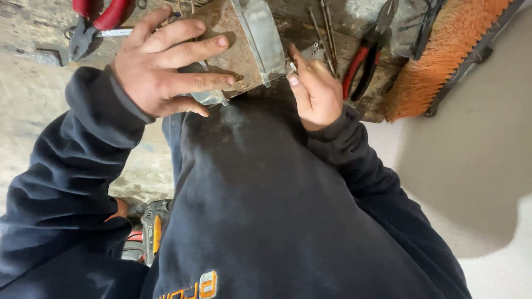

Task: Disassembling and inspecting an electric motor on a workbench.

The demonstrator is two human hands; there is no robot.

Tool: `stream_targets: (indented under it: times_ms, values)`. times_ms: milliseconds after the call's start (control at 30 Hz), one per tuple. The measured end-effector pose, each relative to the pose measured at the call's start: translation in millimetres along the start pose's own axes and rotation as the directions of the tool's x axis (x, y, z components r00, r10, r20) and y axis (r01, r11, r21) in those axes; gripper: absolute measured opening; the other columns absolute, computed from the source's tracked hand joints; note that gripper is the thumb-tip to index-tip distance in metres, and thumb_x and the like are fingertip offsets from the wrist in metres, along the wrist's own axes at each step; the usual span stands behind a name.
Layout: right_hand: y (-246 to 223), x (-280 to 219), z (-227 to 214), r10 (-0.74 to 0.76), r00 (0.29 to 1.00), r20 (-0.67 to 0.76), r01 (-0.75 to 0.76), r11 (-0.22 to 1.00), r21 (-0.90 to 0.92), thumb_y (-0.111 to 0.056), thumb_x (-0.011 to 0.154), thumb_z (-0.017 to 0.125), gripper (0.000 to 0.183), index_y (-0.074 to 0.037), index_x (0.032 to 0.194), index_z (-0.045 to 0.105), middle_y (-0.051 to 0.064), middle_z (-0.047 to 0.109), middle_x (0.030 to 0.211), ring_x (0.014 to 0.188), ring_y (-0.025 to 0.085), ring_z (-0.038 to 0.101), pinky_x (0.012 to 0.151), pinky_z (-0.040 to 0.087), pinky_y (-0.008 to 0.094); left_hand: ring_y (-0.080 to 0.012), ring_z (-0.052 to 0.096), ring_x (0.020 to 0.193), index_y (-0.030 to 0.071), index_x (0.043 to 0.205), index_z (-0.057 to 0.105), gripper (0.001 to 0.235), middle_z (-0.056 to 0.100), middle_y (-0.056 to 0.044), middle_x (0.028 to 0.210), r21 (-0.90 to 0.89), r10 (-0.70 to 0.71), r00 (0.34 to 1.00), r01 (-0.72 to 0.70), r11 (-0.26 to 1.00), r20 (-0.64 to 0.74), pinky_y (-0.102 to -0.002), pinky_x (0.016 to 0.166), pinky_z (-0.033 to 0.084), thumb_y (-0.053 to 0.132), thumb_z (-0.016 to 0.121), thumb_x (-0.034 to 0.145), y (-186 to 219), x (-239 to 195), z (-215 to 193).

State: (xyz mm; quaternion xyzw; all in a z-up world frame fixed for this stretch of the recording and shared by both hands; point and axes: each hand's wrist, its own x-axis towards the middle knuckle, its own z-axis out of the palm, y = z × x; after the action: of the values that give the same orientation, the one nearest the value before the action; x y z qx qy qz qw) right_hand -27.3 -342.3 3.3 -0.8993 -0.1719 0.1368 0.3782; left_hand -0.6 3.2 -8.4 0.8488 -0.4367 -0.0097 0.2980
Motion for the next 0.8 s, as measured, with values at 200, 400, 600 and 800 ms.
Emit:
stream_targets:
  times_ms: [200, 400, 600, 800]
  values:
    - [-2, -1, -3, 0.003, 0.999, -0.04, -0.01, 0.987, -0.158, -0.02, 0.114, 0.06, 0.035, -0.006, 0.146, 0.062, 0.011, 0.065, 0.093, 0.075, 0.022, 0.064, 0.073, 0.054, 0.034, -0.0263, 0.044, 0.15, 0.038, 0.148, 0.071, 0.085, 0.053, 0.001, 0.165, 0.032, 0.01, 1.0, -0.011, 0.999, 0.014, -0.051, 0.126, 0.029, 0.054, 0.089, 0.067, 2, 2, -2]
    - [5, 1, -4, 0.044, 0.999, 0.006, -0.044, 0.999, -0.002, -0.02, 0.111, 0.067, 0.035, -0.004, 0.142, 0.065, 0.012, 0.063, 0.09, 0.077, 0.022, 0.066, 0.076, 0.054, 0.032, -0.0262, 0.043, 0.151, 0.038, 0.15, 0.07, 0.084, 0.052, 0.0, 0.166, 0.039, 0.013, 1.0, -0.013, 0.999, -0.008, -0.051, 0.126, 0.029, 0.055, 0.089, 0.07, 1, -1, 1]
    - [17, 2, 6, 0.005, 1.0, -0.008, -0.004, 0.993, 0.121, -0.021, 0.11, 0.068, 0.036, 0.001, 0.138, 0.065, 0.015, 0.067, 0.103, 0.088, 0.024, 0.068, 0.083, 0.054, 0.031, -0.0268, 0.043, 0.15, 0.037, 0.149, 0.069, 0.082, 0.052, 0.0, 0.165, 0.0, 0.017, 1.0, -0.017, 1.0, -0.013, -0.053, 0.124, 0.03, 0.054, 0.089, 0.071, 1, 2, -1]
    - [31, 0, 17, -0.076, 0.995, -0.065, 0.081, 0.994, 0.068, -0.021, 0.109, 0.068, 0.035, 0.004, 0.134, 0.065, 0.019, 0.067, 0.11, 0.098, 0.028, 0.068, 0.089, 0.054, 0.035, -0.0266, 0.043, 0.152, 0.039, 0.152, 0.068, 0.083, 0.051, 0.0, 0.167, -0.001, 0.016, 1.0, -0.016, 1.0, -0.006, -0.054, 0.125, 0.031, 0.057, 0.089, 0.074, -1, -4, 6]
